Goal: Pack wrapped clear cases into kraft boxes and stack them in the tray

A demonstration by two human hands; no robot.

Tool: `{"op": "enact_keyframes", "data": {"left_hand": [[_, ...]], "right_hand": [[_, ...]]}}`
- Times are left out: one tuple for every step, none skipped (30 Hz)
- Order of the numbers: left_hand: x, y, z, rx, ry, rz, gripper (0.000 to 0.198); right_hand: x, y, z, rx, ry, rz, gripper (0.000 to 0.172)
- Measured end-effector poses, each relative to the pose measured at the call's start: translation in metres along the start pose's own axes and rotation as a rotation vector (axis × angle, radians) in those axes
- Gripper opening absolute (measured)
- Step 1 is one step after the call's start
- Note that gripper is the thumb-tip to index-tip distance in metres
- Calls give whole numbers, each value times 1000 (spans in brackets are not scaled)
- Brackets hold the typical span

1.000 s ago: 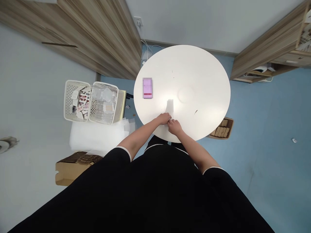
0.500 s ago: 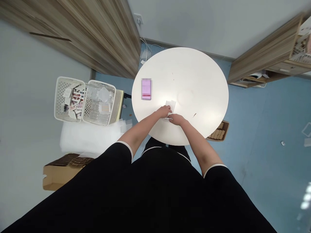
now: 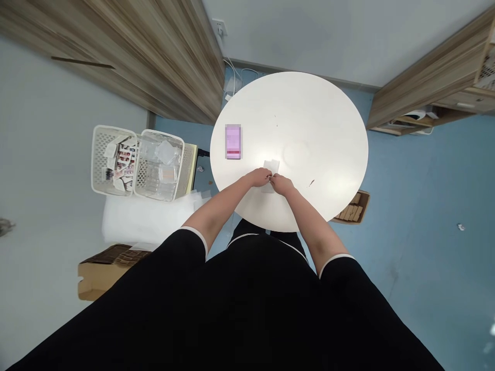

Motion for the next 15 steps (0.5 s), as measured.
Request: {"op": "enact_keyframes", "data": {"left_hand": [[0, 3, 1, 12, 5, -25, 37], [2, 6, 1, 24, -2, -46, 42], [5, 10, 1, 37, -22, -69, 44], [8, 15, 1, 49, -48, -97, 44], [11, 20, 0, 59, -78, -133, 42], [14, 25, -2, 71, -107, -169, 38], [17, 31, -5, 83, -133, -198, 35], [22, 36, -7, 95, -151, -216, 34], [27, 40, -10, 107, -163, -220, 35], [32, 43, -12, 115, -171, -212, 39], [37, 46, -14, 119, -176, -199, 46], [40, 48, -15, 117, -181, -192, 54], [41, 49, -15, 110, -185, -192, 59], [42, 50, -16, 104, -186, -197, 61], [41, 51, -17, 99, -186, -204, 61]], "right_hand": [[0, -2, -1, 11, 4, -22, 43], [0, -4, -1, 21, 14, -46, 43], [0, -5, -2, 33, 28, -77, 43], [0, -5, -2, 50, 44, -113, 42], [-2, -5, -3, 67, 59, -156, 42], [-3, -4, -3, 85, 71, -200, 41], [-4, -2, -4, 99, 82, -236, 41], [-3, 0, -4, 102, 92, -257, 41], [-1, 3, -3, 90, 103, -261, 40], [2, 6, -1, 69, 113, -256, 41], [6, 11, 1, 41, 123, -250, 42], [10, 16, 2, 11, 130, -247, 43], [12, 22, 4, -14, 134, -251, 45], [14, 28, 4, -30, 134, -257, 49], [16, 33, 4, -33, 131, -262, 52]]}}
Point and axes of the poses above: each hand's wrist, its own y-axis away from the middle knuckle, its own x-axis out of the palm, z = x × y, the point moved 10 cm from there along -y, towards the middle knuckle, and after that the axes turned 8 degrees about x, right-handed, at the moved point
